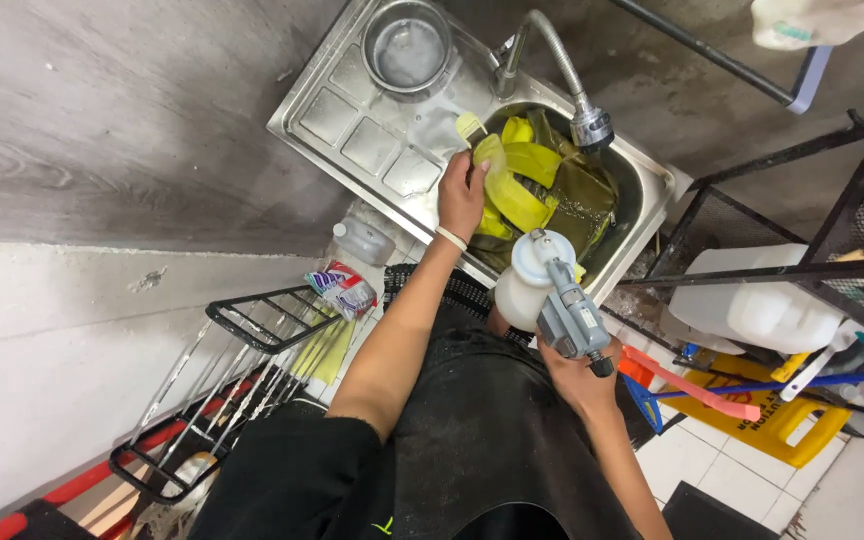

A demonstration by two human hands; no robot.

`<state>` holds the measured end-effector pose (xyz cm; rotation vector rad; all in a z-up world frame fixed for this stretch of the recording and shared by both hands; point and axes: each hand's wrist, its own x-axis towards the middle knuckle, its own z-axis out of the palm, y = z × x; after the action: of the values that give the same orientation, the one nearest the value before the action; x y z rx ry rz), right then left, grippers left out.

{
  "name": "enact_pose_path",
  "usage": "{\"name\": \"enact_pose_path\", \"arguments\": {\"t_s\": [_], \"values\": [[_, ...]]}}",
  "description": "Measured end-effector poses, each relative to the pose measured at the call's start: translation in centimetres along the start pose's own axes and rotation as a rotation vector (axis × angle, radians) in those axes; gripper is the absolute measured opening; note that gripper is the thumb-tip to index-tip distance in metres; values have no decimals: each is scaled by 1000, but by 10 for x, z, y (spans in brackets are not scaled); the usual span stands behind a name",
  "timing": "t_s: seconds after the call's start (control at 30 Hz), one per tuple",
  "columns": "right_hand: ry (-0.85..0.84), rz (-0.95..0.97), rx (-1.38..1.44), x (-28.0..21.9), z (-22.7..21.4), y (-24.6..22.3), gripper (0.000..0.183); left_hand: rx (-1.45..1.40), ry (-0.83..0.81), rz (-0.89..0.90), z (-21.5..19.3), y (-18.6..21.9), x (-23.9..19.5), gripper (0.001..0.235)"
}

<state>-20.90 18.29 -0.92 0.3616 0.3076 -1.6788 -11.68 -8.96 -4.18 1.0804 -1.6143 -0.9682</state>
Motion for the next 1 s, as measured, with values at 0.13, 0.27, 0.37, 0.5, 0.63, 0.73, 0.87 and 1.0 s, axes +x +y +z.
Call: {"name": "enact_pose_path", "arguments": {"t_s": [0.13,0.27,0.37,0.5,0.63,0.73,0.87,1.0], "values": [[-15,15,-27,5,5,2,30,-4,-25,60,-3,7,2,15],[-26,29,-52,5,10,4,27,-39,-63,50,-6,16,2,16],[-34,34,-66,4,12,4,24,-49,-79,42,-8,20,3,16],[-45,34,-79,6,16,6,22,-36,-86,52,-7,13,0,18],[-35,-53,-402,-3,56,13,18,-24,-99,73,-9,23,0,17],[17,-300,-1162,-13,114,22,17,-30,-103,76,-7,10,-2,18],[141,-763,-1852,-8,97,32,23,-36,-104,69,-5,-2,-2,19],[164,-778,-1910,-8,78,29,27,-24,-108,73,-5,-12,-3,18]]}}
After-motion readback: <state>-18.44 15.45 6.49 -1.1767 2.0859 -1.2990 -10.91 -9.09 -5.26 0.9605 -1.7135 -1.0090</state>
